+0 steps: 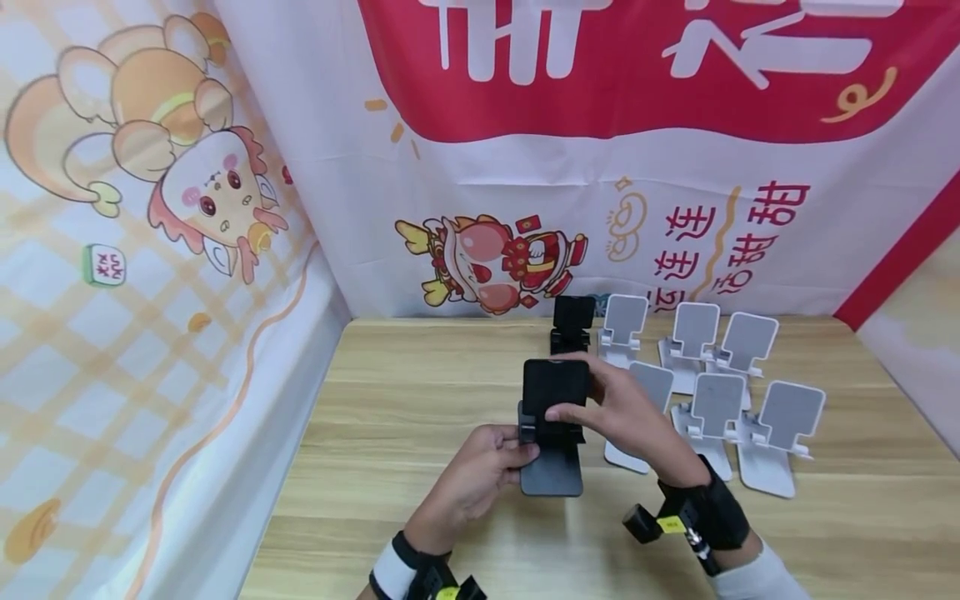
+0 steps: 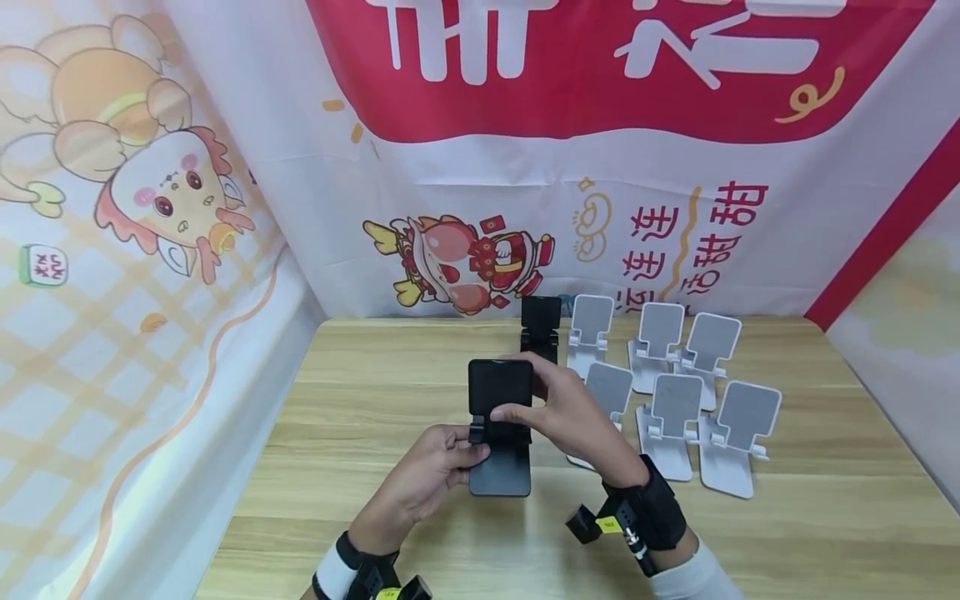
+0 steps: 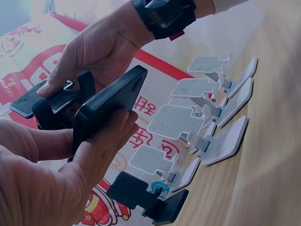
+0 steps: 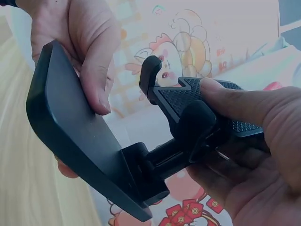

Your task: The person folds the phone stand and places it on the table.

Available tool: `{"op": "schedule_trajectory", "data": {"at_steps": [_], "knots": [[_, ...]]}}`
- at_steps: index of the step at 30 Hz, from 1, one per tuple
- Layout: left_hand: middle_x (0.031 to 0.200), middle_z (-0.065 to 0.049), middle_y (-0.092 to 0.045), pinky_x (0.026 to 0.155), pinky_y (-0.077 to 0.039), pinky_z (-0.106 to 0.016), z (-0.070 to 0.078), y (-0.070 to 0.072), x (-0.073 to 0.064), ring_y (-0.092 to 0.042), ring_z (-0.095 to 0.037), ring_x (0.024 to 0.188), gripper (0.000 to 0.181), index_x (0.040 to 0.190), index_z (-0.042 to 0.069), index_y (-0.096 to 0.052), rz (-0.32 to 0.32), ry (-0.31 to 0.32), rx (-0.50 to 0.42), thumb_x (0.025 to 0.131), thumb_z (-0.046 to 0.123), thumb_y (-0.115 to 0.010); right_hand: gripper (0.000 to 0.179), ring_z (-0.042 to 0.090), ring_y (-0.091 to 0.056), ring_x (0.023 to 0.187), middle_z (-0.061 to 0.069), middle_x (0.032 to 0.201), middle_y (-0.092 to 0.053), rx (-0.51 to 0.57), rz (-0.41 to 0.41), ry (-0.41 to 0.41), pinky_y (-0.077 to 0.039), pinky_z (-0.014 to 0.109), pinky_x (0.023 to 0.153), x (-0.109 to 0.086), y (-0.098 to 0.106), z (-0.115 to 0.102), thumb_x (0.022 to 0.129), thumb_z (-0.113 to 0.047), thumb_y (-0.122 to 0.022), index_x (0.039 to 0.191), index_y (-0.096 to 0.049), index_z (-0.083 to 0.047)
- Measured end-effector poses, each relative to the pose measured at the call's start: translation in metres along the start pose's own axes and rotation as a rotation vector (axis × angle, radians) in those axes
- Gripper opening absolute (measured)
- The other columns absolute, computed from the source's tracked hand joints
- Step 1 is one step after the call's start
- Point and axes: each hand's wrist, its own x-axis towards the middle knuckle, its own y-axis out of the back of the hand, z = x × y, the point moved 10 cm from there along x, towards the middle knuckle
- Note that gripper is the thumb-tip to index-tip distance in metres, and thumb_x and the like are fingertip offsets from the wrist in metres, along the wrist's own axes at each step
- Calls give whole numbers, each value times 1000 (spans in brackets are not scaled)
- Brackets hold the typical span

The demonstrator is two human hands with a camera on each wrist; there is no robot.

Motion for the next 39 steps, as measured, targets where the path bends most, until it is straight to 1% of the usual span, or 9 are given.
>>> {"op": "schedule_trajectory", "data": {"at_steps": [3, 7, 14, 20, 23, 25, 29, 34, 39], "knots": [[117, -25, -66, 83, -56, -36, 1, -1, 0, -66, -30, 104, 43, 129, -16, -50, -6, -5, -5, 92, 3, -60, 55, 14, -65, 95, 3, 114, -66, 25, 11, 2, -55, 31, 87, 0, 0, 1, 77, -36, -76, 125, -59, -17], [118, -25, -66, 82, -57, -36, 3, -2, -2, -66, -29, 104, 43, 129, -16, -49, -4, -3, -2, 92, 3, -59, 51, 13, -65, 93, 2, 111, -67, 9, 24, 5, -55, 30, 86, 0, -1, -1, 77, -34, -77, 122, -60, -17], [117, -25, -66, 82, -57, -34, 6, -6, -4, -67, -28, 103, 41, 128, -16, -51, -19, 17, 2, 92, 4, -60, 36, 9, -65, 87, -2, 104, -70, -180, 166, 64, -57, 28, 72, 1, 7, -11, 77, -23, -78, 111, -64, -20], [117, -24, -67, 83, -57, -34, 6, -6, 0, -67, -27, 103, 40, 127, -14, -53, -13, 16, 11, 93, 5, -59, 36, 12, -67, 94, 0, 104, -71, -218, 231, 117, -59, 32, 78, 2, 10, -17, 77, -17, -78, 110, -65, -20], [117, -24, -67, 82, -57, -34, 7, -2, 2, -67, -27, 102, 40, 128, -14, -52, -2, 13, 20, 93, 5, -59, 42, 13, -63, 104, 0, 113, -68, -293, 254, 206, -55, 35, 88, 0, 12, -32, 78, -17, -77, 118, -64, -19], [117, -24, -67, 82, -57, -35, 8, 0, 4, -67, -28, 102, 40, 128, -14, -52, 5, 7, 26, 93, 5, -58, 43, 15, -60, 107, 1, 115, -66, -365, 296, 302, -53, 36, 90, -3, 16, -50, 77, -13, -78, 119, -66, -16], [116, -23, -67, 81, -57, -35, 11, 3, 5, -68, -27, 100, 40, 129, -14, -51, 21, 4, 36, 93, 3, -58, 35, 17, -54, 98, 2, 104, -65, -517, 350, 459, -50, 34, 77, -9, 19, -89, 73, -5, -80, 107, -73, -11], [114, -23, -68, 80, -57, -36, 15, 6, 4, -68, -28, 100, 40, 129, -14, -51, 38, -11, 50, 93, 4, -58, 26, 16, -52, 88, 1, 92, -65, -638, 317, 486, -52, 31, 71, -8, 12, -109, 72, -1, -80, 97, -76, -10], [114, -23, -68, 80, -57, -36, 18, 9, 2, -68, -28, 100, 39, 128, -13, -53, 48, -23, 60, 94, 5, -57, 24, 16, -55, 86, 1, 88, -66, -657, 309, 495, -54, 31, 72, -11, 9, -112, 70, 0, -81, 92, -76, -9]]}}
